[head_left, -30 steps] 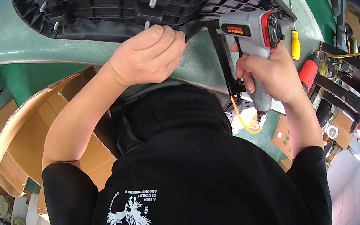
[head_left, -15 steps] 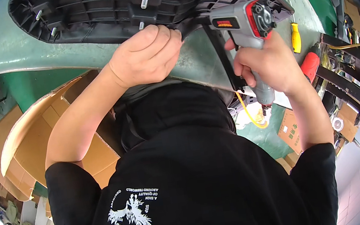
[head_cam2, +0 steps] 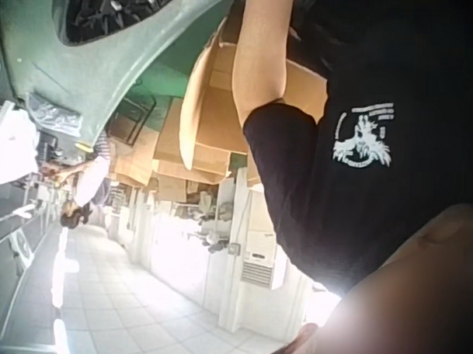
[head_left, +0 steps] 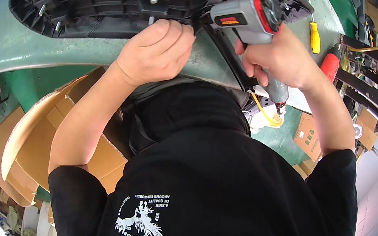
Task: Upholstering a plastic seat base by stretching a black synthetic cover over the frame and securing it with a pneumatic staple gun.
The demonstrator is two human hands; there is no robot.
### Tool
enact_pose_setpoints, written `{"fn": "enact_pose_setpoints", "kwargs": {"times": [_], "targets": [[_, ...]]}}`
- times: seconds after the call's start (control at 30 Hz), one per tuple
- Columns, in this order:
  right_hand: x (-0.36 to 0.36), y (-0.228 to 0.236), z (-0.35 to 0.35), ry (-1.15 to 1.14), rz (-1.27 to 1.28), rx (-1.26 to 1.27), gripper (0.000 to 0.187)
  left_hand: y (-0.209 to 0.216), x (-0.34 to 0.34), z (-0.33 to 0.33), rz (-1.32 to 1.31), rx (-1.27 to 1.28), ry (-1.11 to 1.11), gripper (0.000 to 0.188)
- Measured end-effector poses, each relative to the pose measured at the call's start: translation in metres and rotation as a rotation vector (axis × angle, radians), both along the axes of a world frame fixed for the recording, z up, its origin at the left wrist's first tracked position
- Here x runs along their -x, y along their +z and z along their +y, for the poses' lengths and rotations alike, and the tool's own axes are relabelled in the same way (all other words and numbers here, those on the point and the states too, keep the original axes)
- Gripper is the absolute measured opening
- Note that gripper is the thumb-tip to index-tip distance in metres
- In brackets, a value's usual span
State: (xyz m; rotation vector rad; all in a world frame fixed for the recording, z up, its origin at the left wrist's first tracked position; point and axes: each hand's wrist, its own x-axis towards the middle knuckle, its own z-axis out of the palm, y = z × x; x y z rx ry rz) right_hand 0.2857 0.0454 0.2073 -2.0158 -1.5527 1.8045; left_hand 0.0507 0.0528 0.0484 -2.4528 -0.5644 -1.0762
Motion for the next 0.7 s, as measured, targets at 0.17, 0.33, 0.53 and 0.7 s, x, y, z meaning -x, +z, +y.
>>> {"fn": "enact_pose_setpoints", "kwargs": {"times": [0.17, 0.33, 0.53, 0.7], "targets": [[-0.005, 0.006, -0.01, -0.129, 0.03, -0.013, 0.019, -0.004, 0.0, -0.005, -0.021, 0.027, 0.049, 0.011], [-0.011, 0.009, -0.018, -0.15, 0.056, -0.014, 0.023, -0.002, 0.0, -0.005, -0.032, 0.031, 0.084, 0.008], [0.006, 0.007, -0.019, -0.141, 0.12, 0.028, 0.019, -0.001, -0.002, -0.005, -0.025, 0.059, 0.102, 0.006], [0.004, 0.004, -0.018, -0.136, 0.11, 0.018, 0.02, -0.002, -0.003, -0.006, -0.023, 0.067, 0.124, 0.005]]}}
